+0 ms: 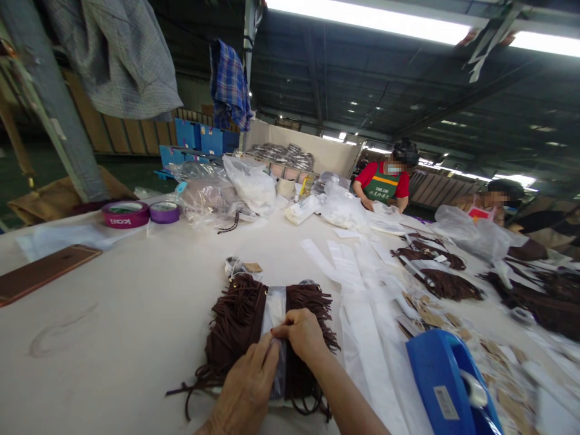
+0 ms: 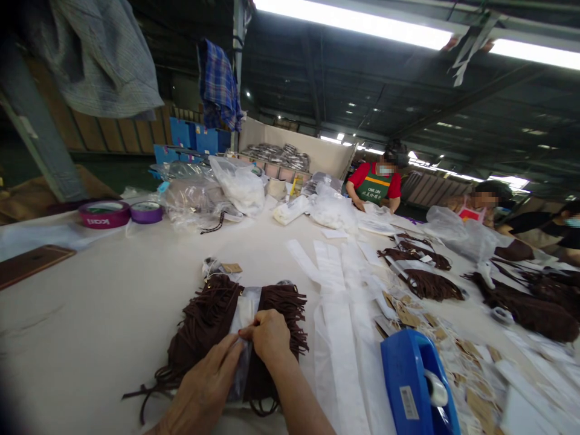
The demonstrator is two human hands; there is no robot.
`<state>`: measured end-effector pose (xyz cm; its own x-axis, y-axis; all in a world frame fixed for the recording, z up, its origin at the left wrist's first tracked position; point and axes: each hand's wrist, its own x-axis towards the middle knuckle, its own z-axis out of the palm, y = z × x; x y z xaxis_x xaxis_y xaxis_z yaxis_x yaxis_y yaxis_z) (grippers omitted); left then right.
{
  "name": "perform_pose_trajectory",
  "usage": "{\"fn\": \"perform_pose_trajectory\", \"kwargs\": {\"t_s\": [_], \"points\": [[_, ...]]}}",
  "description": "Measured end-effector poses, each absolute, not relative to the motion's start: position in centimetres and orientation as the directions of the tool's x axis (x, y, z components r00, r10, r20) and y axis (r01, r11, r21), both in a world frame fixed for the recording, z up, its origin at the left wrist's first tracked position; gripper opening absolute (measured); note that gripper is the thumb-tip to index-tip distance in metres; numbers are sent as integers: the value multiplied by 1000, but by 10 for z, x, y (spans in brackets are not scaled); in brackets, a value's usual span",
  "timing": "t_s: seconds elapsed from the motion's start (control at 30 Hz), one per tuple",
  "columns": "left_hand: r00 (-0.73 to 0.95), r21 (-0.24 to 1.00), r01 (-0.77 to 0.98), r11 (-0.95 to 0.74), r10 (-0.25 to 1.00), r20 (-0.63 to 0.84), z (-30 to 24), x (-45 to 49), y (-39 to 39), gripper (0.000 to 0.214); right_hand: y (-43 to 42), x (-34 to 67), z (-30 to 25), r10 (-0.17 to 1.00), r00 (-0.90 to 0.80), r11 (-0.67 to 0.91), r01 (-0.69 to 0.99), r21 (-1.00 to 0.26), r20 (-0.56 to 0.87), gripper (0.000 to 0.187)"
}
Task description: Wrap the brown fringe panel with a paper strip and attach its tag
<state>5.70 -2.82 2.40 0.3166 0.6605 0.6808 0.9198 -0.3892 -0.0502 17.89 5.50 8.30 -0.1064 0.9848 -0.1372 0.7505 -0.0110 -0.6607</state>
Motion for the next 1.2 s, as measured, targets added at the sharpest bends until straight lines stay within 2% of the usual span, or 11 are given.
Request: {"fn": "perform_pose_trajectory", "kwargs": {"t_s": [0.1, 0.27, 0.4, 0.57, 0.67, 0.87, 0.97, 1.1, 1.2], "points": [[387, -86, 915, -395, 793, 471, 27, 58, -25, 55, 58, 179, 80, 986, -92, -28, 739, -674, -142, 12], [337, -21, 941, -337, 935, 109, 46, 65, -23, 67, 61, 179, 73, 989, -56, -57, 714, -698, -139, 13], [301, 21, 954, -301, 954, -3, 60, 68, -22, 72, 62, 180, 70, 991, -48, -57, 689, -723, -124, 12], [283, 49, 959, -281, 958, -55, 62, 70, -21, 71, 60, 180, 70, 992, -68, -38, 655, -755, -108, 10], [289, 50, 956, -289, 957, -9, 61, 71, -20, 70, 58, 179, 70, 993, -78, -17, 650, -760, -90, 11], [348, -68, 936, -346, 937, 18, 65, 72, -20, 67, 59, 177, 70, 995, -53, -22, 678, -734, -79, 12], [444, -110, 893, -436, 893, 72, 62, 68, -19, 59, 59, 177, 70, 995, -58, -19, 678, -735, -79, 11], [477, -48, 878, -476, 862, 171, 55, 59, -17, 58, 59, 179, 67, 995, -68, -6, 666, -746, -69, 12], [482, -45, 874, -485, 849, 216, 50, 56, -15, 61, 61, 179, 63, 995, -67, -9, 655, -755, -70, 12]]}}
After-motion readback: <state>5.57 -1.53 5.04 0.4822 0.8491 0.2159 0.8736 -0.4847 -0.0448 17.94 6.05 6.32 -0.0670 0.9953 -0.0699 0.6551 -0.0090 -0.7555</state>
